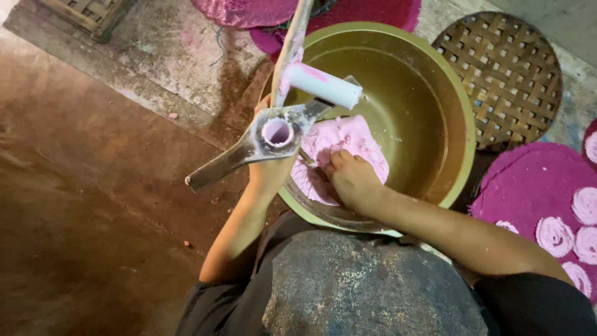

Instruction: The person uses a hand-held extruder tool to pipe pink dough-like material into spiral rosettes onto round magenta boards. They load the material into the tool, squeeze rosettes one at a time onto the boards, and set finished boards aside on woven trays.

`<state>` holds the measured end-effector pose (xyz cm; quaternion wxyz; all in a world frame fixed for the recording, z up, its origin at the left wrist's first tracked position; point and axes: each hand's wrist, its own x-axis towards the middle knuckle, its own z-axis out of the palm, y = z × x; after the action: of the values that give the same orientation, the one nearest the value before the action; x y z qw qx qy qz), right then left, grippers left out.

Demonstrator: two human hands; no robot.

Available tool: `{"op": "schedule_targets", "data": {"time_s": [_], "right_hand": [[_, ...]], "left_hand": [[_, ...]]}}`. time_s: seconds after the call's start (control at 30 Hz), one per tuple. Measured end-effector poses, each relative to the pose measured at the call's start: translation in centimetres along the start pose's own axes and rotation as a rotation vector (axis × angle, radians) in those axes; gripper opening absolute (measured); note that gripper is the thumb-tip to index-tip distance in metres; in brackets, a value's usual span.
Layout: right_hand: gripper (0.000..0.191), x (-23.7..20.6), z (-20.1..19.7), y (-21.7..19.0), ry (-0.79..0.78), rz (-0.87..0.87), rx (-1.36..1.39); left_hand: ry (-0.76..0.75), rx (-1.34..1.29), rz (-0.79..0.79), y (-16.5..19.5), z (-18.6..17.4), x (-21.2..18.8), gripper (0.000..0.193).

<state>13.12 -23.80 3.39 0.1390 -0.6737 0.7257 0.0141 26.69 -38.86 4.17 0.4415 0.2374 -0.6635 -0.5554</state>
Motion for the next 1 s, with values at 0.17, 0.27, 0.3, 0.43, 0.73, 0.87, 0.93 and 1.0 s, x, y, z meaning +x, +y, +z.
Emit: {"op": "schedule_targets", "data": {"time_s": [0.17,0.27,0.3,0.43,0.73,0.87,0.93,1.0], "right_hand": [[0.026,0.8,-2.0,2.7,-0.101,0.207,-0.067],[0.038,0.5,-2.3,4.1,-0.094,0.082,-0.158],[0.047,0.4,-2.1,4.1,-0.082,0.011,-0.171],[0.045,-0.5,-1.2,2.2,-0.067,-0.062,-0.081],[0.071,-8.2,-4.0,0.4,-0.360,0.115,0.166],[0.055,-11.3,-6.6,3.8,-0.388,0.009,0.470],[0.028,-13.3,-8.5,6.1,-0.214,-0.021,0.648],[0.032,-14.9,-10.8,7.9,-0.317,0.306,0.706]], "left_hand": [[-0.007,-0.005,0.107,-0.6,-0.3,-0.2,0.048],[0.006,-0.035,0.088,-0.8,-0.2,-0.2,0.049],[0.004,-0.024,0.066,-0.9,-0.2,-0.2,0.049],[0.000,-0.004,-0.025,-0.8,-0.4,-0.1,0.055],[-0.021,-0.029,0.013,-0.3,-0.3,-0.1,0.059],[-0.062,0.141,0.225,0.5,-0.6,0.5,0.056],[-0.094,0.420,0.280,1.3,-0.8,0.8,0.051],[-0.202,0.581,0.236,2.3,-0.7,1.3,0.062]]}}
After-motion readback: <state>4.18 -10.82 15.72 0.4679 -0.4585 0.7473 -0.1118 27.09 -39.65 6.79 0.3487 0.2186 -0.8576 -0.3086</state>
